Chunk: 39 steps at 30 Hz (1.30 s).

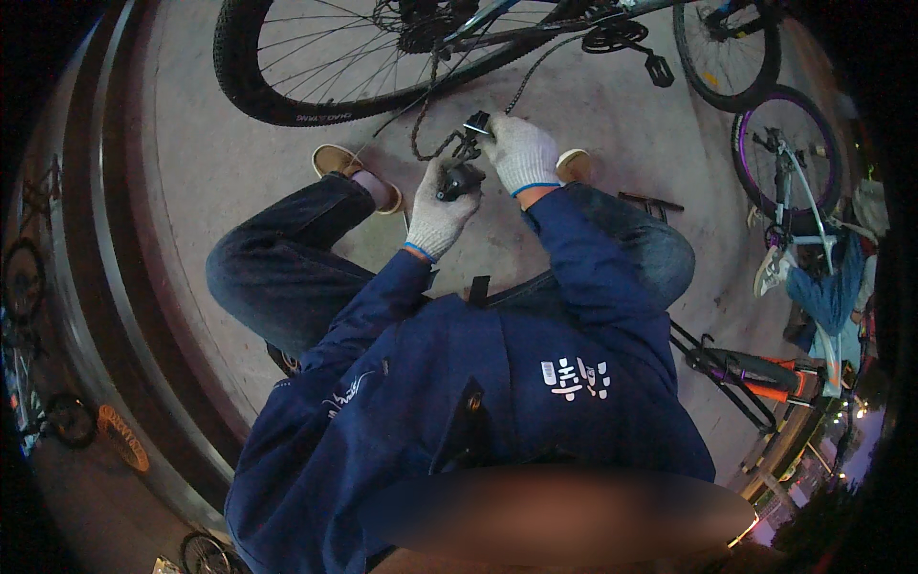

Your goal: The person sits on the floor and works on the rear derailleur and chain of a bicycle. They use a chain tool to remove a link, then reattach the chain and adjust the derailleur. A second person stands nearby holding a phone.

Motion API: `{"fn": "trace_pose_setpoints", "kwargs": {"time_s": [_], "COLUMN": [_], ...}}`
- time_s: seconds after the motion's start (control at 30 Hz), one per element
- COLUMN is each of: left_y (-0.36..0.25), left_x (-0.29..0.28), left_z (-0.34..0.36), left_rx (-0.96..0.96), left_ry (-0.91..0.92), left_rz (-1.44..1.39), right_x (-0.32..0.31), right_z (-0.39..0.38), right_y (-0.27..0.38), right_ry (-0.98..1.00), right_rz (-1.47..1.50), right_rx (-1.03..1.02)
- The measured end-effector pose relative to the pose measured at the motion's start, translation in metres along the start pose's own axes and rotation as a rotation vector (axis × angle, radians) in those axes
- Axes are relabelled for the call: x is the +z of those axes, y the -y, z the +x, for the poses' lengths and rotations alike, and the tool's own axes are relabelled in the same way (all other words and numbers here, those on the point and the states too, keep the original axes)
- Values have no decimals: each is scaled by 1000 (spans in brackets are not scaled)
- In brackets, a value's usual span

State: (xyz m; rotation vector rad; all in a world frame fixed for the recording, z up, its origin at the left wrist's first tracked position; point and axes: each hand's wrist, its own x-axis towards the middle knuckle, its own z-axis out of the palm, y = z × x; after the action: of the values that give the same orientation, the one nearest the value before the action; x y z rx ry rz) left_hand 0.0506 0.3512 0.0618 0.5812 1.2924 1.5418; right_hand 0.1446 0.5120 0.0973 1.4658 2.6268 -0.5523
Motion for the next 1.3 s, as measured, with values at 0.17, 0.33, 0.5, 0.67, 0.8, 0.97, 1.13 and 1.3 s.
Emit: {"fn": "trace_pose_setpoints", "kwargs": {"time_s": [0.17, 0.33, 0.5, 0.67, 0.8, 0.97, 1.13, 1.3], "left_y": [-2, -4, 0, 5, 3, -2, 0, 3], "left_x": [-4, -4, -4, -4, -3, -2, -1, -3], "left_z": [3, 3, 4, 5, 4, 3, 3, 5], "left_rx": [-67, -67, -49, -29, -55, -49, -15, 39], "left_ry": [-31, -24, -17, -36, -27, -36, -23, -22], "left_rz": [-65, -77, -123, -44, -72, -61, 68, 193], "right_x": [-8, -2, 0, -1, 1, 4, 12, 24], "right_z": [-5, -4, -2, 2, 7, 10, 17, 24], "right_y": [-14, -19, -14, -16, -18, -19, -27, -31], "right_ry": [-75, -65, -59, -14, 17, -20, 219, 430], "right_rz": [67, 64, 78, 99, 163, 162, 686, 1363], "right_rx": [46, 0, 1, 12, 27, -4, 286, 549]}}
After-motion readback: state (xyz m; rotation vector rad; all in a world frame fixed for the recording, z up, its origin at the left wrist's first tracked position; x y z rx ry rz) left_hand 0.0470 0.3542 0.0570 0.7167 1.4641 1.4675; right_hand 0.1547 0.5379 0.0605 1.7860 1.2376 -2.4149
